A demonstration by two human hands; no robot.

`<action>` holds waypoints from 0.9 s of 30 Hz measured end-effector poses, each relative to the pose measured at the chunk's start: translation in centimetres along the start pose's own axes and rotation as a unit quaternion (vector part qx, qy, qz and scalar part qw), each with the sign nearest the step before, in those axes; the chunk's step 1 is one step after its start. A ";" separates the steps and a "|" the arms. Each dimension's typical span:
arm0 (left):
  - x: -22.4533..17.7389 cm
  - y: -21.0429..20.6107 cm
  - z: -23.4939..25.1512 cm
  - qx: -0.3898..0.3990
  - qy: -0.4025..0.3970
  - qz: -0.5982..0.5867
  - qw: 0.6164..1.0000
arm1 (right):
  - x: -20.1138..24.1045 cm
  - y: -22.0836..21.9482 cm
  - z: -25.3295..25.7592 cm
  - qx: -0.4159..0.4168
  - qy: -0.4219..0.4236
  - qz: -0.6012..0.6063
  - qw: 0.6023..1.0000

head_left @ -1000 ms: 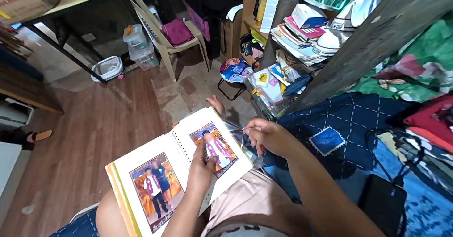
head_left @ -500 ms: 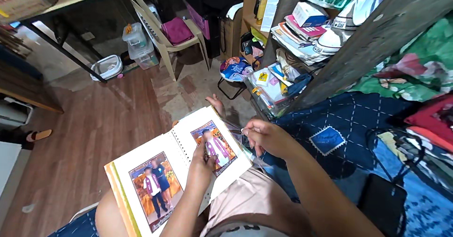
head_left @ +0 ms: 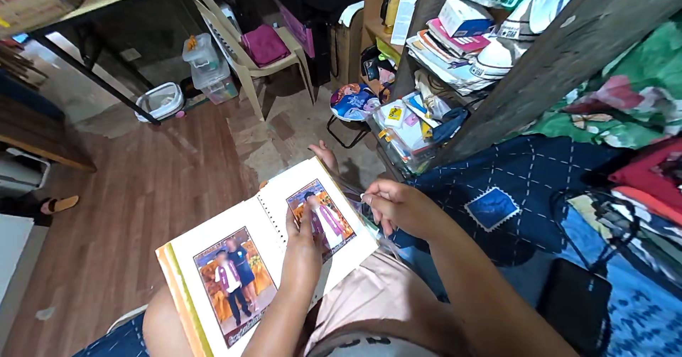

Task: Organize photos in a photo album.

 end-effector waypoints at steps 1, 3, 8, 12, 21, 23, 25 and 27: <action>0.0 0.1 0.0 -0.022 -0.014 0.014 1.000 | 0.0 0.0 0.0 0.001 0.000 0.001 1.000; -0.3 0.6 -0.2 -0.098 -0.061 0.073 0.991 | 0.0 -0.1 0.0 0.006 -0.002 0.000 1.000; -0.5 1.8 -2.0 -0.203 -0.145 0.198 0.948 | 0.0 -0.1 -0.1 0.001 0.021 -0.005 1.000; 2.7 6.0 -4.0 -0.158 -0.085 0.155 0.971 | 0.0 0.2 -0.1 -0.010 0.056 0.012 0.998; 9.3 13.3 -7.9 -0.252 0.009 0.197 0.947 | 0.3 -0.2 0.1 -0.023 0.081 0.018 0.996; 8.7 12.2 -8.0 -0.251 -0.019 0.184 0.950 | 0.4 -0.3 0.1 -0.026 0.089 0.016 0.996; 7.8 10.8 -7.8 -0.247 -0.050 0.186 0.949 | 0.4 -0.5 0.1 -0.025 0.090 0.015 0.996; 7.0 9.8 -7.1 -0.236 -0.063 0.199 0.949 | 0.5 -0.5 0.0 -0.024 0.094 0.014 0.995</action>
Point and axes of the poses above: each hand's wrist, its own z-axis towards the middle knuckle, its own y-axis out of the back of the hand, x = y × z, the point moved 10 cm from there along z, towards the middle knuckle, and after that the axes turned 4 degrees about z, right-handed, at the moved point
